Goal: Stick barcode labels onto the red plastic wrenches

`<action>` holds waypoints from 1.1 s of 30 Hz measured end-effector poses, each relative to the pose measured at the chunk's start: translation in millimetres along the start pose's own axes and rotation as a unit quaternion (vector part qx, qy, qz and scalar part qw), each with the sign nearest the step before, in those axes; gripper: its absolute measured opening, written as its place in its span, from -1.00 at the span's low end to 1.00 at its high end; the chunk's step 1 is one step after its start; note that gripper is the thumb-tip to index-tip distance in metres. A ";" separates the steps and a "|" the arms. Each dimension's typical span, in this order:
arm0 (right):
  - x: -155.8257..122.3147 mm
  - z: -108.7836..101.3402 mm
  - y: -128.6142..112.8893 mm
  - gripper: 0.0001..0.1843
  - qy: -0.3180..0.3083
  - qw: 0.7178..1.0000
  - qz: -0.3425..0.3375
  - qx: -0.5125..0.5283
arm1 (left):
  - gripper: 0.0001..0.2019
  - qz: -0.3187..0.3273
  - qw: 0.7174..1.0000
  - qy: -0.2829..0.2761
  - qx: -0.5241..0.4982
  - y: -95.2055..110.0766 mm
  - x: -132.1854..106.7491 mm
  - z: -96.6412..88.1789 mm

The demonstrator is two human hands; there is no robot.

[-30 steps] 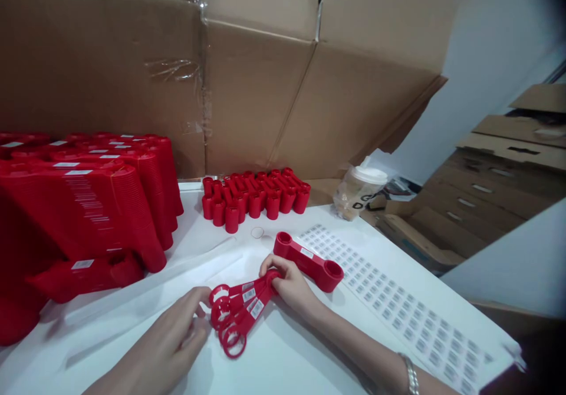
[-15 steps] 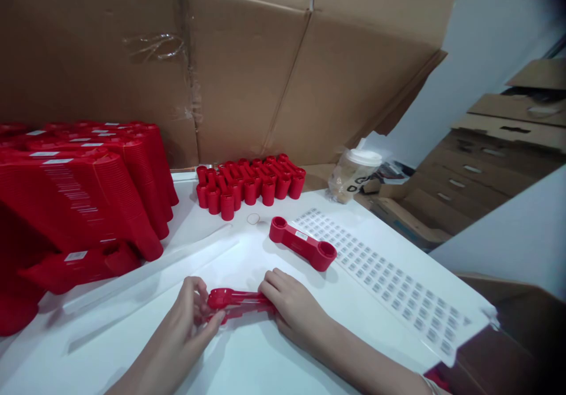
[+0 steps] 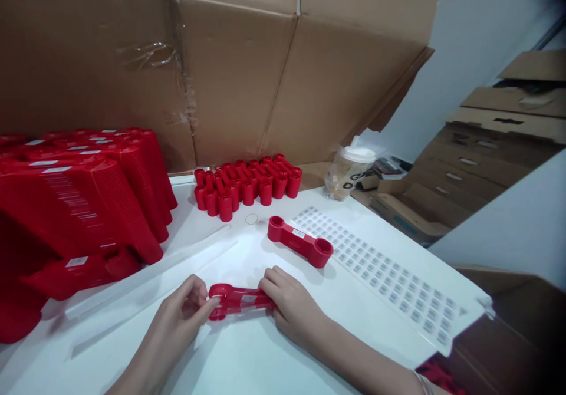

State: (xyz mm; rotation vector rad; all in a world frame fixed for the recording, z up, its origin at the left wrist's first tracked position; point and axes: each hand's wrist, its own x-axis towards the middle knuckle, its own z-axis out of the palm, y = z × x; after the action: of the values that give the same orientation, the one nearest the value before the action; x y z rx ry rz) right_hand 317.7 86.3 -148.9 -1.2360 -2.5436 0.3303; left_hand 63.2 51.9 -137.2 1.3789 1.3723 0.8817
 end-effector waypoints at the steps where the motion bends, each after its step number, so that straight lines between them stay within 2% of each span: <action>1: 0.0 -0.3 -0.1 -0.64 0.002 1.000 0.002 0.002 | -0.68 0.002 1.000 0.001 0.001 -1.6 0.4 0.2; 11: 0.0 -1.0 1.9 -0.64 0.013 0.999 0.014 0.027 | -0.64 0.065 0.997 0.012 0.041 -8.7 1.3 -0.9; 19: -0.3 -1.5 3.4 -0.64 0.022 0.999 0.019 0.042 | -0.64 0.088 0.991 0.083 0.051 -17.4 -1.7 2.5; 27: -0.1 -0.6 5.5 -0.62 0.021 0.998 0.030 0.047 | -0.62 0.084 0.993 0.059 0.060 -21.5 -3.6 4.2; 33: 0.3 -1.1 4.6 -0.61 0.017 0.998 0.032 0.047 | -0.70 0.063 0.995 0.059 0.054 -16.1 -1.2 3.7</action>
State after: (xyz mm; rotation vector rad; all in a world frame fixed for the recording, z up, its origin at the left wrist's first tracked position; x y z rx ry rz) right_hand 321.2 89.5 -149.4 -1.2782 -2.4333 0.4343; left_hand 62.0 48.6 -153.4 1.5310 1.4524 0.9979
